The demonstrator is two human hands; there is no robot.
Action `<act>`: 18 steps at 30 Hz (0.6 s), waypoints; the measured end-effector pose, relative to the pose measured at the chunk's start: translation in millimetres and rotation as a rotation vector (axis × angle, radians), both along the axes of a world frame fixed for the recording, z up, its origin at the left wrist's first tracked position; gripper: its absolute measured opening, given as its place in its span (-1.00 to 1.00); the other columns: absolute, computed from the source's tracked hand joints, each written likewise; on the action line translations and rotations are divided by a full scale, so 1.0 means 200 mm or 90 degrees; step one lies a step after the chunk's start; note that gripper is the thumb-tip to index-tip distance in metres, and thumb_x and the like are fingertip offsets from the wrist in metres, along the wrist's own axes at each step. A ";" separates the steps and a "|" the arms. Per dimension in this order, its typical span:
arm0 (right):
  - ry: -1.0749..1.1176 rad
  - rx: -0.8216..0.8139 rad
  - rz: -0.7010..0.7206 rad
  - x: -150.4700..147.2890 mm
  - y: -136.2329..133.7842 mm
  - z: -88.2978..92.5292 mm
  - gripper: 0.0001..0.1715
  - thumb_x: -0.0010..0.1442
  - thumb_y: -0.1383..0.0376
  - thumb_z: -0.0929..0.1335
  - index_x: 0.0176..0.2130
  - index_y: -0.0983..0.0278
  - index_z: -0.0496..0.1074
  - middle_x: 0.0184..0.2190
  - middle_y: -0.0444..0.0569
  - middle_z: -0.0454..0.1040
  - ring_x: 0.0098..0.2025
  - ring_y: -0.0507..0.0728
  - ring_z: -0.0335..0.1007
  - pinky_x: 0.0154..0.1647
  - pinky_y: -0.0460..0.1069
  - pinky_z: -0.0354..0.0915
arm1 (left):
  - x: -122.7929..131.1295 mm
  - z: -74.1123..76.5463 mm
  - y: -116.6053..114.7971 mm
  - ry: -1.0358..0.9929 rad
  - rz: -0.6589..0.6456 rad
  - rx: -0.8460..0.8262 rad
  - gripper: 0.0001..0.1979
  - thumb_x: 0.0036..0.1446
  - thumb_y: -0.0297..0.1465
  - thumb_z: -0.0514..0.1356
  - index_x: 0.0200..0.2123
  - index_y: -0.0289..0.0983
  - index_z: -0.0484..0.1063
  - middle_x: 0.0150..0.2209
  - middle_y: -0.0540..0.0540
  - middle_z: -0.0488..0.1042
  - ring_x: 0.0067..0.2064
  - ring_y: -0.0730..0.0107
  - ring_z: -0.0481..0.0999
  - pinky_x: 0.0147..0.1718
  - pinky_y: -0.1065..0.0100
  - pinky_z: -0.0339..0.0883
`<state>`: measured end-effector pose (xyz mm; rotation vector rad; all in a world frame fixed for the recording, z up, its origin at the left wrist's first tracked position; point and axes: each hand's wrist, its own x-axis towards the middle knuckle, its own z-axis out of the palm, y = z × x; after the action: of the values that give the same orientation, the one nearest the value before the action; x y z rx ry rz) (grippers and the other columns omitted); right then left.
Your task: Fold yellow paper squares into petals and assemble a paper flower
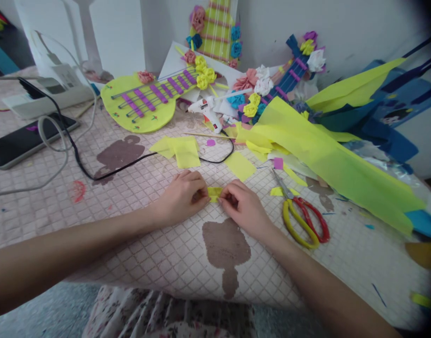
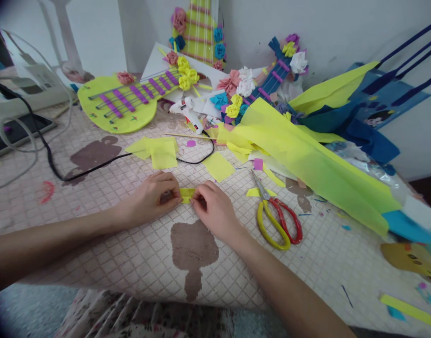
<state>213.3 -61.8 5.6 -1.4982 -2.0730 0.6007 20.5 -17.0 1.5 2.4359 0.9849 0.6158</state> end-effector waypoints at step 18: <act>-0.027 0.029 -0.020 -0.02 0.00 -0.01 -0.84 0.09 0.44 0.29 -0.46 0.24 0.21 -0.43 -0.11 0.27 -0.36 0.06 0.24 -0.36 -0.04 0.18 | 0.00 -0.01 0.00 0.016 0.020 0.015 -0.90 0.07 -0.46 0.17 -0.48 -0.31 0.35 -0.40 -0.06 0.37 -0.28 0.33 0.32 -0.27 0.30 0.20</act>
<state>208.8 -61.8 3.8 -1.5272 -2.0764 0.5107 21.1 -16.6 -0.6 2.4585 1.0334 0.6112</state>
